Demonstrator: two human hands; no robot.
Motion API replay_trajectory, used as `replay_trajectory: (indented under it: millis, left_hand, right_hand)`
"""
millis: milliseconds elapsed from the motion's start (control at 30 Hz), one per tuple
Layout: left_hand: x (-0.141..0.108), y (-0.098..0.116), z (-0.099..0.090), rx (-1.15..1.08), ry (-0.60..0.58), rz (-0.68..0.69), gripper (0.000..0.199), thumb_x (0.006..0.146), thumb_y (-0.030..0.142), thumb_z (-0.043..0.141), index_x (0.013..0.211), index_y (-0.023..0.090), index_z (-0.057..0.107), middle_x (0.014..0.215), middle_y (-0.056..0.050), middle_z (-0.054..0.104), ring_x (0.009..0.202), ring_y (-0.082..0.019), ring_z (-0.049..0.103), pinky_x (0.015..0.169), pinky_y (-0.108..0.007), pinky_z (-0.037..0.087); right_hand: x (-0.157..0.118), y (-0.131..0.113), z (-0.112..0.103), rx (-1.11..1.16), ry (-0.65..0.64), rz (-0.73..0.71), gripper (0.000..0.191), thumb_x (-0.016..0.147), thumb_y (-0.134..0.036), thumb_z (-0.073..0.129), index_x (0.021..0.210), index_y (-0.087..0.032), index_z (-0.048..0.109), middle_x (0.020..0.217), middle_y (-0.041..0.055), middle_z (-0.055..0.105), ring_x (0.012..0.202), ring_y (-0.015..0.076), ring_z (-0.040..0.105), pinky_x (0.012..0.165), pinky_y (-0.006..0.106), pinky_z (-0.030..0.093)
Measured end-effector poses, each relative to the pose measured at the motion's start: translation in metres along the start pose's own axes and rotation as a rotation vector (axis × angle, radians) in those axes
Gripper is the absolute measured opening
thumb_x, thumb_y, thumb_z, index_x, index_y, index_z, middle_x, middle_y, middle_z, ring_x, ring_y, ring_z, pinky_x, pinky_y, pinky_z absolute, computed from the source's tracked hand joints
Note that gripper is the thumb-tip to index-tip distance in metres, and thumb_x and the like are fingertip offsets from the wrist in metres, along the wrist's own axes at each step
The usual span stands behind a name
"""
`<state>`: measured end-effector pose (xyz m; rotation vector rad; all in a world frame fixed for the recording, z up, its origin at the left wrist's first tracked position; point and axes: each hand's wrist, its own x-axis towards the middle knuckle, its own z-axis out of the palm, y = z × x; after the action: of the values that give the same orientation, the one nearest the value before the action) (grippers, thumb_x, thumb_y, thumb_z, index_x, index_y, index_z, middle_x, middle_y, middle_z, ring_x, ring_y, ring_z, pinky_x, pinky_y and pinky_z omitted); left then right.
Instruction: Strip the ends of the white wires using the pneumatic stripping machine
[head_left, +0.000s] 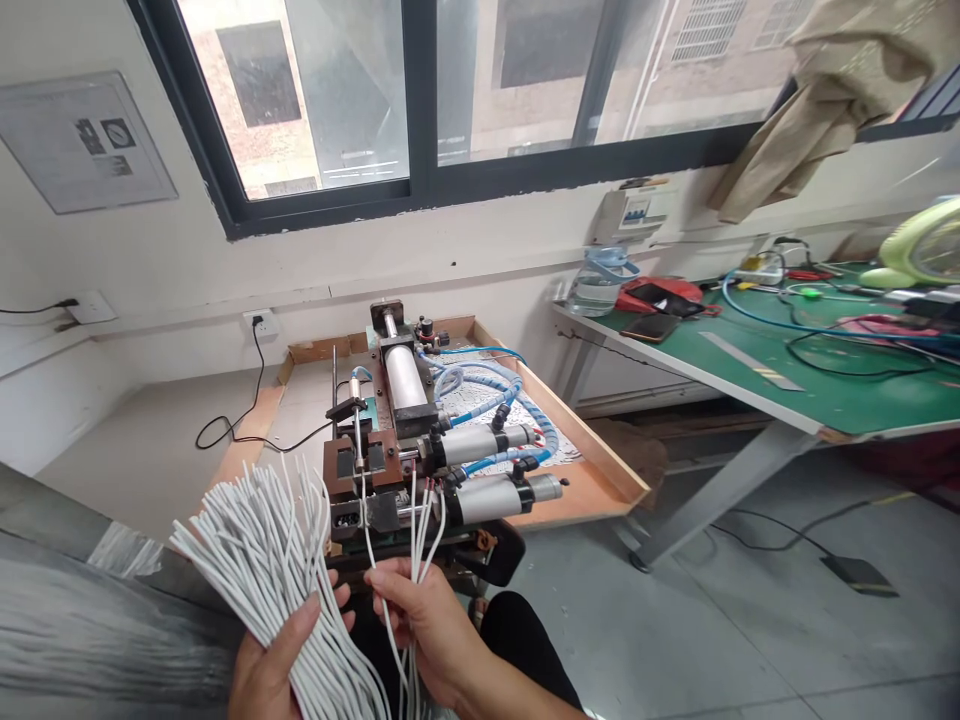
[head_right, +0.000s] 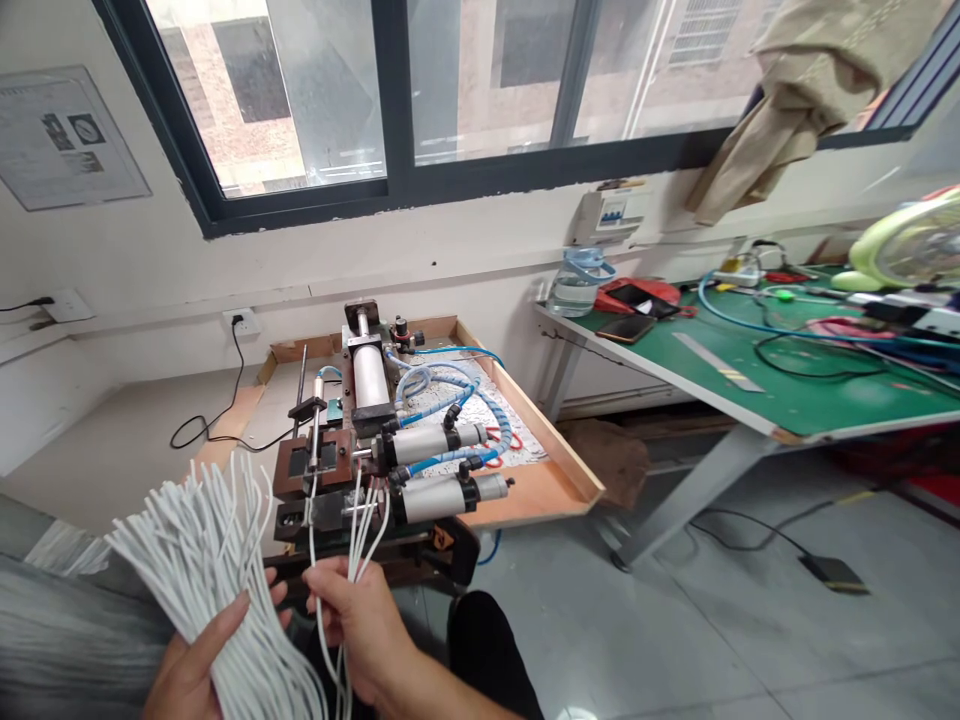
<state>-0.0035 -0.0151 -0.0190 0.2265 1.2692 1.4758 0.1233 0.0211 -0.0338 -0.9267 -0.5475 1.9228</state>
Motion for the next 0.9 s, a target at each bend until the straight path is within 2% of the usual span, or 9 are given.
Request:
replay_trajectory:
  millis: [133,267,400,533,633,900]
  left_hand:
    - [-0.001,-0.003,0.002,-0.031,-0.024,-0.03,0.037,0.054,0.015,0.072,0.089,0.012,0.062,0.077,-0.009,0.069,0.081,-0.028,0.062,0.069,-0.037,0.05]
    - [-0.006,-0.008,0.008,-0.05,-0.068,-0.002,0.041,0.055,0.014,0.071,0.095,0.015,0.061,0.078,-0.006,0.069,0.083,-0.026,0.061,0.071,-0.036,0.049]
    - [-0.01,-0.01,0.015,-0.055,-0.089,0.024,0.042,0.053,0.013,0.072,0.093,0.014,0.062,0.083,-0.007,0.068,0.081,-0.025,0.061,0.07,-0.033,0.048]
    - [-0.006,-0.01,0.01,-0.062,-0.025,0.029,0.028,0.052,0.014,0.073,0.079,0.014,0.063,0.069,-0.003,0.066,0.063,-0.019,0.062,0.058,-0.028,0.049]
    - [-0.001,-0.011,0.003,-0.057,0.009,0.033,0.021,0.052,0.013,0.072,0.07,0.014,0.06,0.058,-0.001,0.063,0.053,-0.014,0.058,0.052,-0.025,0.047]
    - [-0.001,-0.01,0.001,-0.031,0.052,-0.023,0.023,0.052,0.013,0.072,0.071,0.014,0.059,0.056,-0.002,0.062,0.052,-0.015,0.058,0.051,-0.026,0.048]
  right_hand:
    - [0.002,-0.004,0.007,0.018,-0.14,0.043,0.026,0.057,-0.033,0.069,0.066,-0.009,0.062,0.04,-0.0072,0.04,0.036,0.0026,0.027,0.038,0.018,0.016]
    - [0.004,-0.003,0.017,0.018,-0.19,-0.036,0.027,0.058,-0.034,0.069,0.067,-0.009,0.063,0.051,-0.0009,0.053,0.04,0.0042,0.038,0.04,0.018,0.019]
    - [0.001,-0.001,0.022,0.029,-0.16,-0.164,0.023,0.059,-0.03,0.069,0.057,-0.01,0.058,0.045,-0.0029,0.048,0.04,0.0053,0.039,0.041,0.018,0.02]
    - [0.001,0.003,0.017,0.087,-0.069,-0.256,0.024,0.063,-0.034,0.066,0.063,-0.012,0.057,0.053,-0.0003,0.055,0.043,0.0056,0.04,0.04,0.017,0.021]
    - [0.005,0.008,0.012,0.105,-0.013,-0.244,0.025,0.061,-0.034,0.068,0.065,-0.012,0.056,0.062,0.0038,0.061,0.045,0.0052,0.04,0.04,0.017,0.018]
    - [0.015,0.011,0.013,0.126,0.053,-0.131,0.021,0.052,-0.025,0.069,0.059,-0.011,0.054,0.046,-0.0013,0.053,0.039,0.0036,0.033,0.04,0.017,0.017]
